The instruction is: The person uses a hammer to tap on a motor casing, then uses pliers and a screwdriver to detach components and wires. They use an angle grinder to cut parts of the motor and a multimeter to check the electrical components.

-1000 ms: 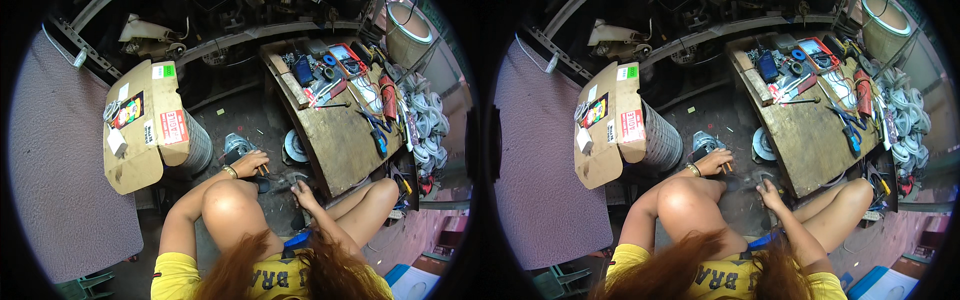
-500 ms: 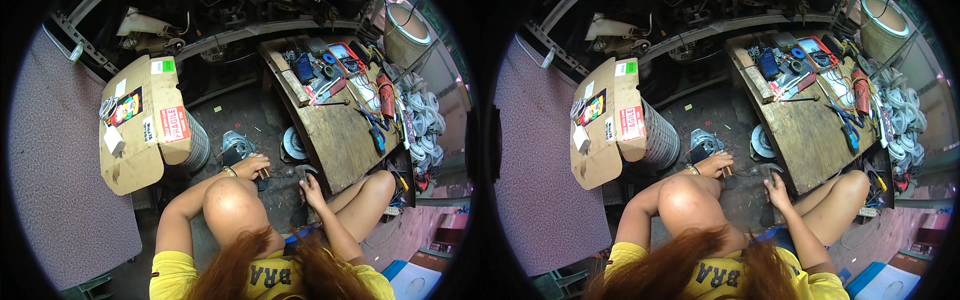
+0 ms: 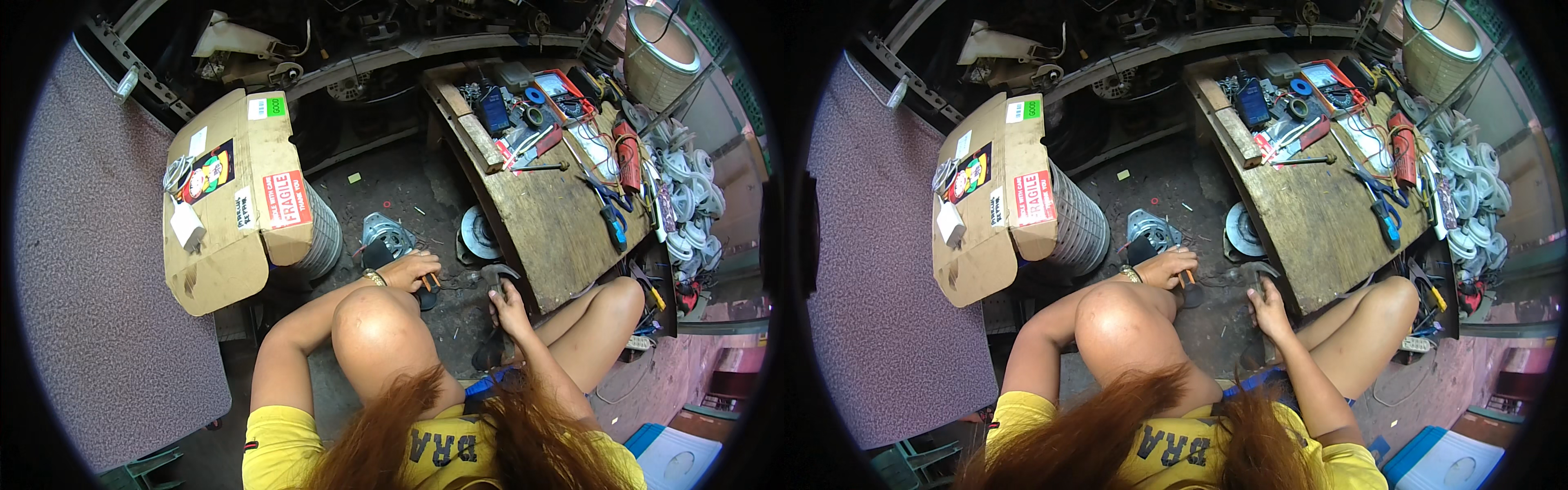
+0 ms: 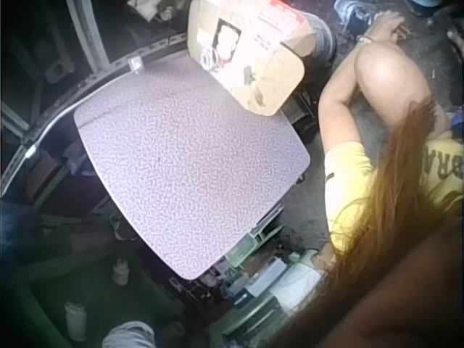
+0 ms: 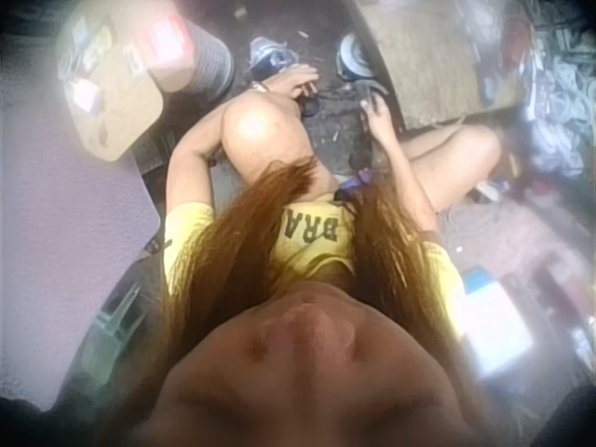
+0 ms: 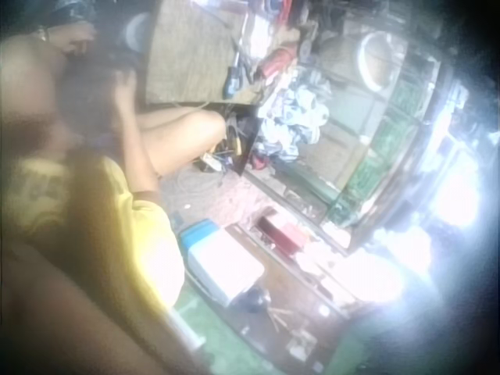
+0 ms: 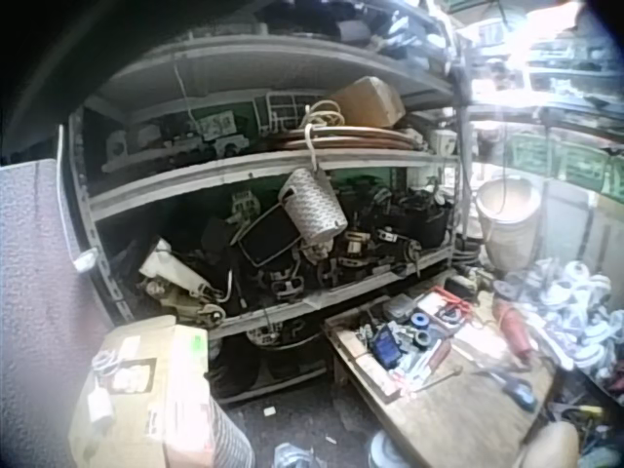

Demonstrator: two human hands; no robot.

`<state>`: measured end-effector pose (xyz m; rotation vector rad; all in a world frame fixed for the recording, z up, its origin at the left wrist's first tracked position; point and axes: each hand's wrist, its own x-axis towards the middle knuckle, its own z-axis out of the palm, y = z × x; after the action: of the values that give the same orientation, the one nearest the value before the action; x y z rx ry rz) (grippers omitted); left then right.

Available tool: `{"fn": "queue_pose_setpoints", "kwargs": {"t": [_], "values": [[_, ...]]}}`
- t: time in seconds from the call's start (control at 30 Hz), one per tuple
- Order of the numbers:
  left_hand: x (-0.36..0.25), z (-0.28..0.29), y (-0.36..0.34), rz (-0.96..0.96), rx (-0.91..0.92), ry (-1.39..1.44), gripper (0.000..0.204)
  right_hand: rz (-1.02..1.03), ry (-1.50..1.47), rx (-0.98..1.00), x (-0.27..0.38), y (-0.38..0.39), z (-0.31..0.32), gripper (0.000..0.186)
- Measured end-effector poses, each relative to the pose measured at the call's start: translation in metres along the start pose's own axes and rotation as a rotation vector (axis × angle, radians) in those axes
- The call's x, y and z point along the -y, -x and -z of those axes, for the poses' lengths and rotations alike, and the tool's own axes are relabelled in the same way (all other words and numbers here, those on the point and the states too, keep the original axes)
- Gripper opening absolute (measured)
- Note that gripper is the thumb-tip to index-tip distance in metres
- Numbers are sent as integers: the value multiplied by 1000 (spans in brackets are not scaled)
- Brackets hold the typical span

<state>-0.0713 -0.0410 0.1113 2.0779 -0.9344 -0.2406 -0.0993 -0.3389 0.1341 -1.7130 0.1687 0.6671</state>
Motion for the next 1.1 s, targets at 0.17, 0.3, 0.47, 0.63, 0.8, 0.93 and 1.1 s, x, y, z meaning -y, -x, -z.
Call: {"fn": "queue_pose_setpoints", "kwargs": {"t": [0.17,0.3,0.47,0.63,0.8,0.93,1.1], "values": [[2,-3,1,0,-13,14,26,0,7,-20,0,0,-1,34],[7,-7,-2,-1,-31,2,26,62,55,-38,4,3,-5,36],[13,-5,-14,8,-143,-37,30,548,447,-78,-8,2,-8,34],[12,-4,-16,-21,-99,-100,28,618,565,-95,7,23,-29,30],[9,-2,-7,16,-124,-51,26,653,562,-67,3,31,-32,30],[13,-6,-7,50,-135,-52,27,798,557,-84,30,36,-36,19],[12,-3,-12,50,-143,-83,28,1082,387,-83,52,54,-29,19]]}}
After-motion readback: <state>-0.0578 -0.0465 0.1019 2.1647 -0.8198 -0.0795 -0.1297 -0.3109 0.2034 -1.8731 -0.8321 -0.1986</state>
